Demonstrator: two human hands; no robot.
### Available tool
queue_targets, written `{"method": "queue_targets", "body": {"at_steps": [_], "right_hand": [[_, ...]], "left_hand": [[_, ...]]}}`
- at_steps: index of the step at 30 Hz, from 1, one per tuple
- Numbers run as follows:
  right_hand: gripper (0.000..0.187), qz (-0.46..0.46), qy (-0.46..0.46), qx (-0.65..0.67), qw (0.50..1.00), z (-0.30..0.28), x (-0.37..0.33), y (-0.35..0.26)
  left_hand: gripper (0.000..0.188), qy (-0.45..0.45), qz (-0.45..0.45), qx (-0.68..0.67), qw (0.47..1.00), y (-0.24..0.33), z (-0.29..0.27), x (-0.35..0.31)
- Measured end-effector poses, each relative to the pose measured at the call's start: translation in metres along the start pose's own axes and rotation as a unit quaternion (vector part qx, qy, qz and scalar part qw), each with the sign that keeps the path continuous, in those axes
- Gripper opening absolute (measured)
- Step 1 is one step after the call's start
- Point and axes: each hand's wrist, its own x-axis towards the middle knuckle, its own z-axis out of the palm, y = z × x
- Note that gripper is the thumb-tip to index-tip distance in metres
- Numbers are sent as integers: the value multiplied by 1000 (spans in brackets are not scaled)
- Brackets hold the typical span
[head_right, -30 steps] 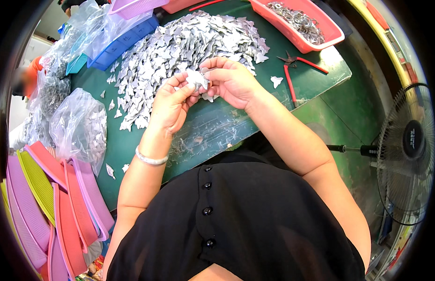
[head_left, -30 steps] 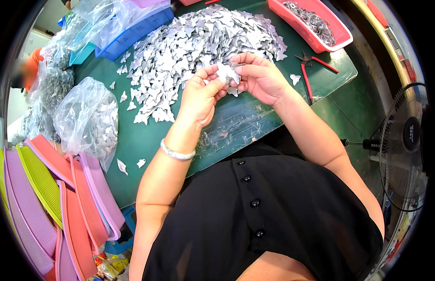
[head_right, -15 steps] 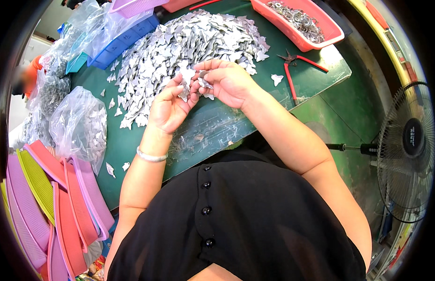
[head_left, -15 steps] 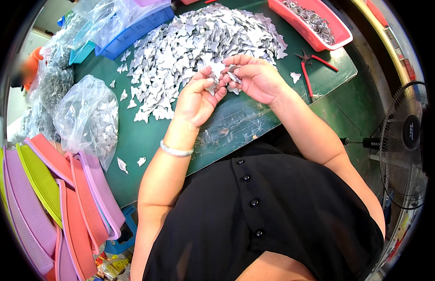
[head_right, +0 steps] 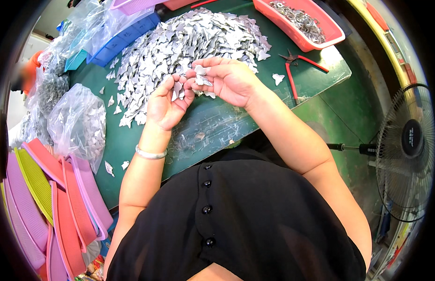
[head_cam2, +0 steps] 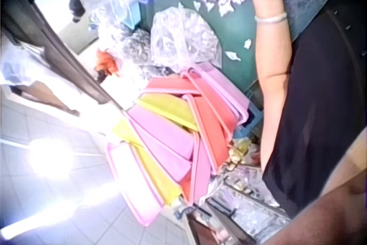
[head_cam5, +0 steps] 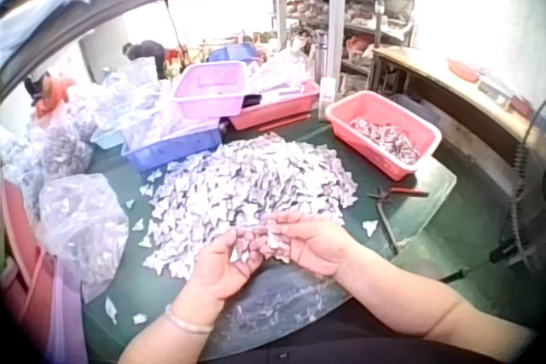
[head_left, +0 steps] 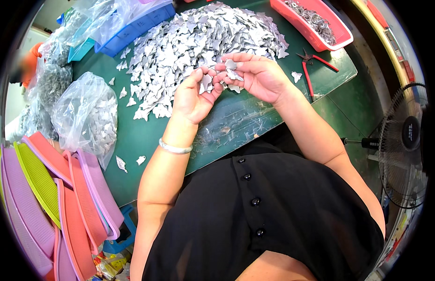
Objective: The person repeatedly picks up small silver star-shaped pieces and a small metal ring from a pile on a green table. They insert the ring into the center of each star piece and place the assembled unit into a clear plastic bag. The person continues this repetitive assembly process throughout the clip.
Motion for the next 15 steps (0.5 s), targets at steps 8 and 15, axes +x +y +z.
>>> {"method": "queue_targets", "body": {"at_steps": [8, 15], "right_hand": [[31, -68, -11, -5, 998, 8, 2, 1], [36, -105, -101, -112, 983, 19, 8, 10]], "left_hand": [[44, -7, 1, -68, 998, -6, 23, -7], [53, -20, -32, -105, 994, -9, 20, -9]]}}
